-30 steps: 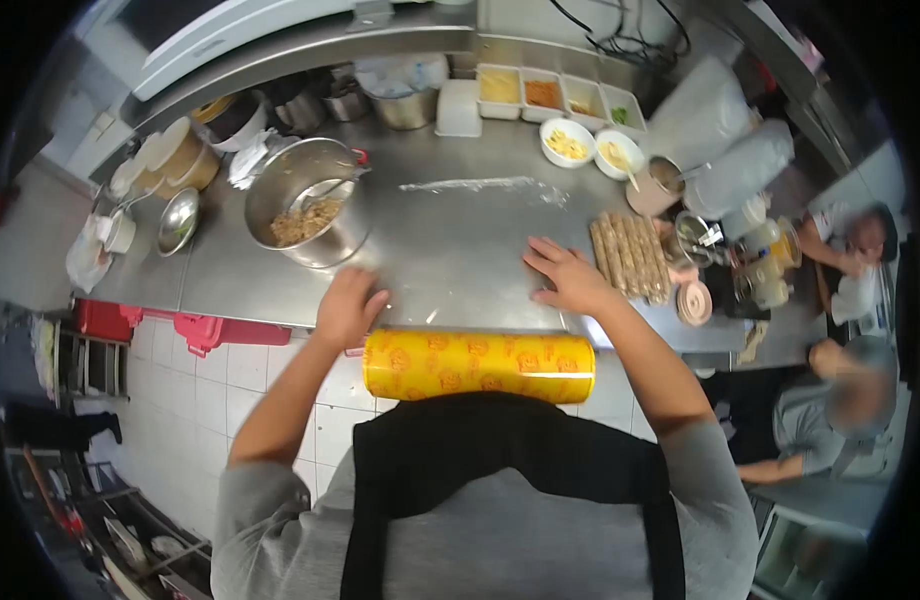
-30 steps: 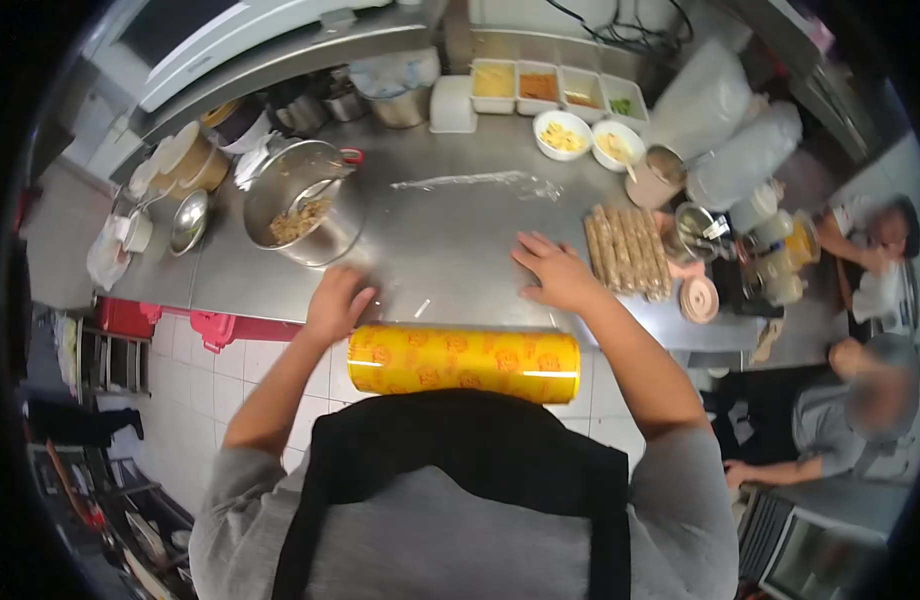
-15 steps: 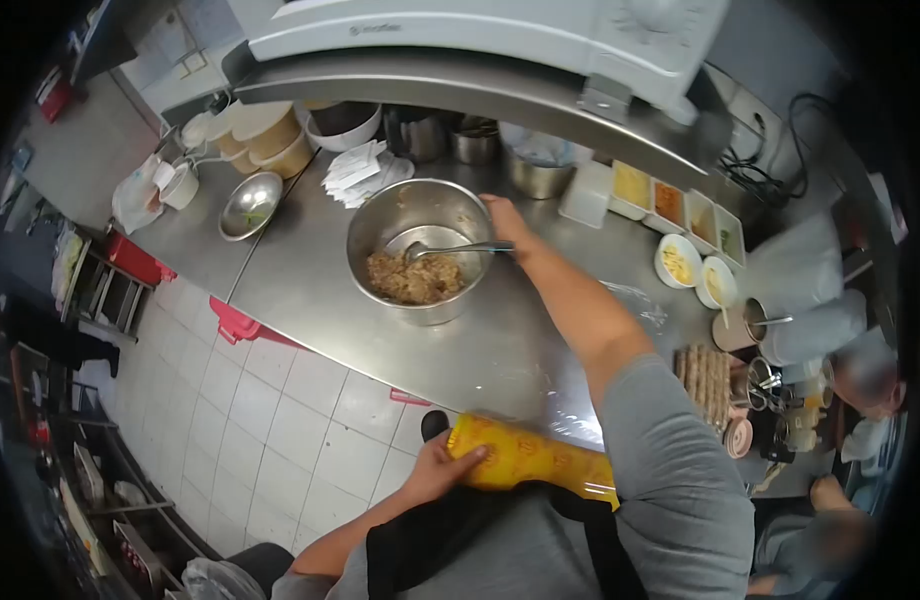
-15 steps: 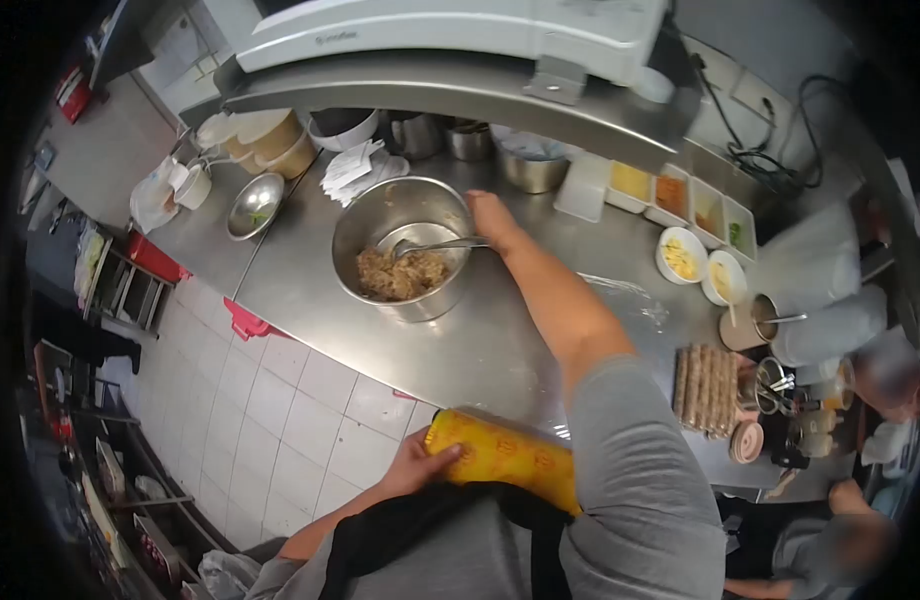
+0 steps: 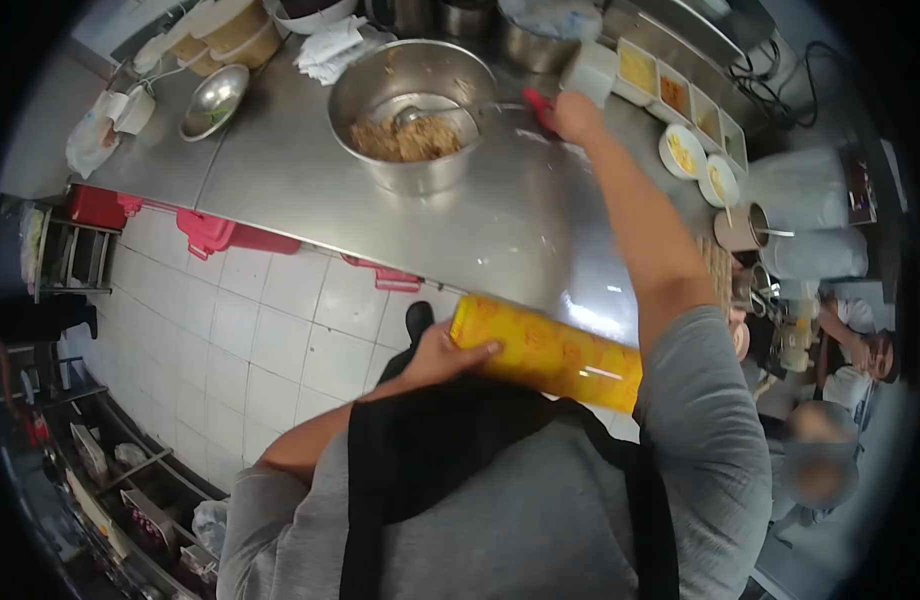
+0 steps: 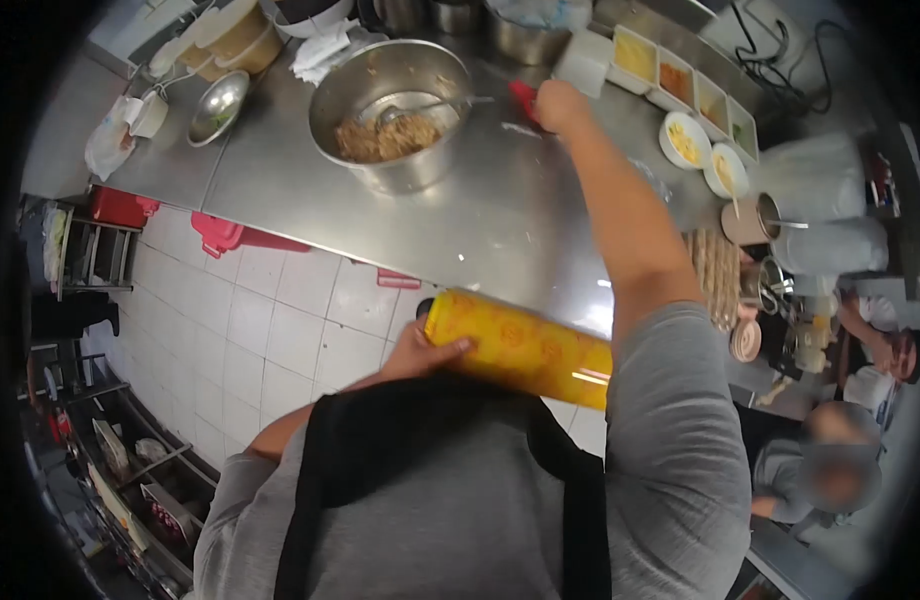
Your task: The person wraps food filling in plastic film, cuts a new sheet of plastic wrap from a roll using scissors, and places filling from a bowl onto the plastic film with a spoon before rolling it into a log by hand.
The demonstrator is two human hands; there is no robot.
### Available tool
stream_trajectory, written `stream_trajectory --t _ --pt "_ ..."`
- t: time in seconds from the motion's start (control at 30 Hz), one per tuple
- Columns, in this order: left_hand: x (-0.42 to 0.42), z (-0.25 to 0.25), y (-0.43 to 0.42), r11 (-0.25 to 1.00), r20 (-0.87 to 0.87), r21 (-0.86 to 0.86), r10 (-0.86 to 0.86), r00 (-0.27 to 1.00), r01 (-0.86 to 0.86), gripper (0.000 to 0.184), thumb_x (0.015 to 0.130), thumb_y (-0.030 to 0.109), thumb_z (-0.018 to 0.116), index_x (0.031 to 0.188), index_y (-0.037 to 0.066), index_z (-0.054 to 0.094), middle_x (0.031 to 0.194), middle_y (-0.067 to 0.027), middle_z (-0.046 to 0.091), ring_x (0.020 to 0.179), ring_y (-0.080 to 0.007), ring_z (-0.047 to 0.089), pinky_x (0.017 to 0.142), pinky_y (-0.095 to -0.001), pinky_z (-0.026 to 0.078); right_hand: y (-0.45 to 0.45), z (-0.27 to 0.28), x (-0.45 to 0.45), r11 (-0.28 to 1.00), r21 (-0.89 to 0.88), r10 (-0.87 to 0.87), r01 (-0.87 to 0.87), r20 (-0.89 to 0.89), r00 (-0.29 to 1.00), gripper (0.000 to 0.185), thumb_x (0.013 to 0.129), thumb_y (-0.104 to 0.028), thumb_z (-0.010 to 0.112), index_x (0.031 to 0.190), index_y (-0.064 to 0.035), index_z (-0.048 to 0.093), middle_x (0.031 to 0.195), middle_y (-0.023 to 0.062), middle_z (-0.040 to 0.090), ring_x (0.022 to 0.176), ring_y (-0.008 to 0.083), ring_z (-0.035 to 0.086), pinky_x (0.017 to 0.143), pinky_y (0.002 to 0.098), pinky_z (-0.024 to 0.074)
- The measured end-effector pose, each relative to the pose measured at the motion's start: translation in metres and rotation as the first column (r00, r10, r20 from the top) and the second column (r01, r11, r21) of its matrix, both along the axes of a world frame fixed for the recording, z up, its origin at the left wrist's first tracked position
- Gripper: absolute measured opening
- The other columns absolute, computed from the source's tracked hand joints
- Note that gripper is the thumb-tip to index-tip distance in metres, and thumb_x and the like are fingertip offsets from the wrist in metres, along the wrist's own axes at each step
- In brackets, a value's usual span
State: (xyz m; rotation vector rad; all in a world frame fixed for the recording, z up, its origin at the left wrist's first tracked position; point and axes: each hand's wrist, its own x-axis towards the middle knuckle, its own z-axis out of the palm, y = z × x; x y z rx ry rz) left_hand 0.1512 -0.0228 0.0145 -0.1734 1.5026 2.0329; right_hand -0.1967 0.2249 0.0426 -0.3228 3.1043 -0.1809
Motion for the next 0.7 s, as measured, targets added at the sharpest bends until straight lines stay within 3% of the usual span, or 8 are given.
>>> stream_trajectory --t 0.07,0.1,0.13,0.2,0.33,0.47,0.57,0.7 --pt "0.008 -0.006 0.0 0.99 -0.054 0.139 0.041 0.998 -0.033 0.042 0.085 0.01 0.074 0.121 -0.004 0.057 0.111 -0.0089 0.067 0.1 -0.0146 0.064 0.087 -0.0295 0.052 0.028 0.022 0.034 0.994 -0.104 0.028 -0.028 -0.003 1.0 0.019 0.086 -0.015 0.059 0.089 0.0008 0.069 0.088 0.02 0.07 0.081 0.0329 0.069 0.075 0.0397 0.0545" --pt "0.013 -0.006 0.0 0.99 -0.083 0.133 0.053 0.995 -0.042 0.038 0.085 0.007 0.072 0.119 -0.003 0.059 0.109 -0.0085 0.067 0.097 -0.0151 0.064 0.087 -0.0301 0.052 0.054 0.024 0.052 0.861 -0.509 0.096 0.024 0.209 0.973 0.019 0.089 -0.016 0.059 0.096 0.0002 0.065 0.088 0.0148 0.068 0.081 0.0255 0.067 0.071 0.0358 0.0527" --pt "0.015 -0.008 -0.001 0.992 -0.095 0.117 0.051 0.994 -0.04 0.037 0.085 0.007 0.072 0.118 -0.003 0.059 0.109 -0.0085 0.068 0.097 -0.0151 0.065 0.087 -0.0301 0.052 0.081 0.027 0.073 0.58 -0.798 0.242 0.164 0.361 0.901 0.021 0.092 -0.017 0.06 0.104 -0.0004 0.06 0.087 0.0097 0.066 0.081 0.018 0.065 0.068 0.0319 0.0509" --pt "0.025 -0.014 -0.003 0.996 -0.105 0.083 0.046 0.993 -0.038 0.037 0.084 0.006 0.073 0.117 -0.003 0.06 0.108 -0.0084 0.068 0.096 -0.0152 0.065 0.087 -0.0303 0.052 0.108 0.073 0.158 0.481 -0.859 0.252 0.173 0.325 0.912 0.02 0.095 -0.018 0.058 0.11 -0.0041 0.055 0.091 0.0023 0.061 0.077 0.009 0.057 0.062 0.0235 0.0447" --pt "0.045 -0.035 -0.009 1.0 -0.195 0.006 0.014 0.981 -0.014 0.037 0.084 0.008 0.072 0.117 -0.003 0.06 0.105 -0.0079 0.069 0.094 -0.0147 0.065 0.085 -0.0301 0.052 0.187 0.123 0.295 0.613 -0.758 0.255 0.223 0.457 0.852 0.022 0.088 -0.019 0.067 0.102 -0.0043 0.058 0.08 -0.0007 0.06 0.07 0.0076 0.054 0.061 0.0211 0.0425" --pt "0.059 -0.055 -0.008 0.992 -0.319 -0.065 0.083 0.944 -0.109 0.035 0.087 0.017 0.069 0.114 -0.003 0.062 0.101 -0.0058 0.068 0.09 -0.0128 0.063 0.082 -0.0284 0.05 0.28 0.101 0.381 0.647 -0.6 0.299 0.47 0.767 0.567 0.03 0.084 -0.022 0.072 0.105 -0.0033 0.061 0.082 0.0002 0.065 0.069 0.008 0.059 0.059 0.022 0.0455" --pt "0.061 -0.049 0.001 0.968 -0.386 -0.097 0.18 0.905 -0.234 0.033 0.088 0.022 0.068 0.11 -0.003 0.063 0.099 -0.0052 0.067 0.089 -0.0116 0.061 0.081 -0.0271 0.048 0.299 0.071 0.425 0.701 -0.434 0.124 0.565 0.855 0.503 0.035 0.083 -0.03 0.074 0.102 -0.002 0.064 0.079 0.0022 0.066 0.067 0.0073 0.06 0.058 0.0221 0.0462" --pt "0.058 -0.052 0.004 0.949 -0.297 -0.106 0.255 0.92 -0.297 0.032 0.09 0.023 0.065 0.109 -0.002 0.063 0.098 -0.0054 0.068 0.087 -0.012 0.062 0.081 -0.0279 0.049 0.293 0.049 0.433 0.826 -0.328 0.057 0.459 0.858 0.511 0.045 0.076 -0.048 0.075 0.099 -0.0094 0.068 0.072 -0.0031 0.063 0.065 0.0059 0.057 0.053 0.0226 0.0432"
